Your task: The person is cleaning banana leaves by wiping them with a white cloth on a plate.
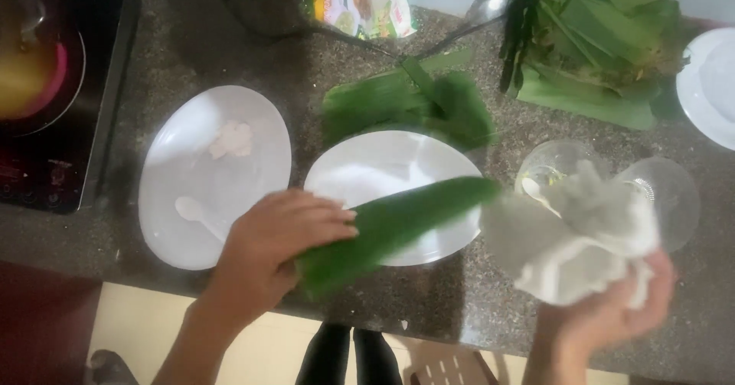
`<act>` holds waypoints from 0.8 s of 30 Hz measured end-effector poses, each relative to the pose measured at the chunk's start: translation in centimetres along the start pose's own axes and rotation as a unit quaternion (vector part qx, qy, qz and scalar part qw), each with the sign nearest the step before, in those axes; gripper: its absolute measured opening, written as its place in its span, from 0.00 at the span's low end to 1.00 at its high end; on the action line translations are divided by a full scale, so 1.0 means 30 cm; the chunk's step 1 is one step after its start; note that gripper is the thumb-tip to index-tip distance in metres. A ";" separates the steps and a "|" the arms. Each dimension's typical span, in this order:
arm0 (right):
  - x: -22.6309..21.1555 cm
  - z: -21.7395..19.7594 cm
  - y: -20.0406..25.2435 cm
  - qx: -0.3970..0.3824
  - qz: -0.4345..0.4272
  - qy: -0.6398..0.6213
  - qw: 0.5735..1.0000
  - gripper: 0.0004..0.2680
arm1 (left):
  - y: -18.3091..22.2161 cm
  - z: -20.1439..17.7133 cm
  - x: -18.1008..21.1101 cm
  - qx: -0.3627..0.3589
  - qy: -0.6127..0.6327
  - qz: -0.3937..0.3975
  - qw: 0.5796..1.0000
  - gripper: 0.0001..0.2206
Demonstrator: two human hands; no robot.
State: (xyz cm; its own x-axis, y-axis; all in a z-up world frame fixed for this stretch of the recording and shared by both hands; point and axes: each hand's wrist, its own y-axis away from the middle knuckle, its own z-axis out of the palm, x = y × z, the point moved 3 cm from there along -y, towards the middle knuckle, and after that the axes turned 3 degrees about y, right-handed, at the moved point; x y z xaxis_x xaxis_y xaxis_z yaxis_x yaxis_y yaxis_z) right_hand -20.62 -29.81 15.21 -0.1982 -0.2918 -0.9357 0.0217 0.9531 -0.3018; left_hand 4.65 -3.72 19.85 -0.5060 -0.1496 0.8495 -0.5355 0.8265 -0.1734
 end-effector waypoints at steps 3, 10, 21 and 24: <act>-0.077 -0.004 -0.001 0.061 0.099 -0.064 0.991 0.10 | -0.010 0.042 -0.025 -0.005 -0.055 0.150 0.987 0.18; 0.030 0.219 0.247 -0.148 0.046 0.045 0.987 0.09 | 0.087 0.246 -0.406 -0.134 -0.241 0.156 0.948 0.31; 0.321 0.550 0.504 -0.562 -0.411 0.173 0.697 0.22 | 0.148 0.362 -0.508 -0.230 -0.310 0.116 0.915 0.14; 0.395 0.481 0.410 -0.542 -0.445 0.217 0.679 0.25 | 0.113 0.340 -0.446 -0.217 -0.314 0.149 0.912 0.17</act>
State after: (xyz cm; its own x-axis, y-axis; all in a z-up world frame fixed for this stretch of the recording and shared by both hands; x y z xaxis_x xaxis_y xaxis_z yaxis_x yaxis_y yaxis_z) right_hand -8.57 -22.69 -2.22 0.0648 -0.9641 -0.2575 -0.9834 -0.0179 -0.1806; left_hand 2.71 -4.45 2.82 -0.9459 -0.0520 0.3203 -0.0618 0.9979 -0.0204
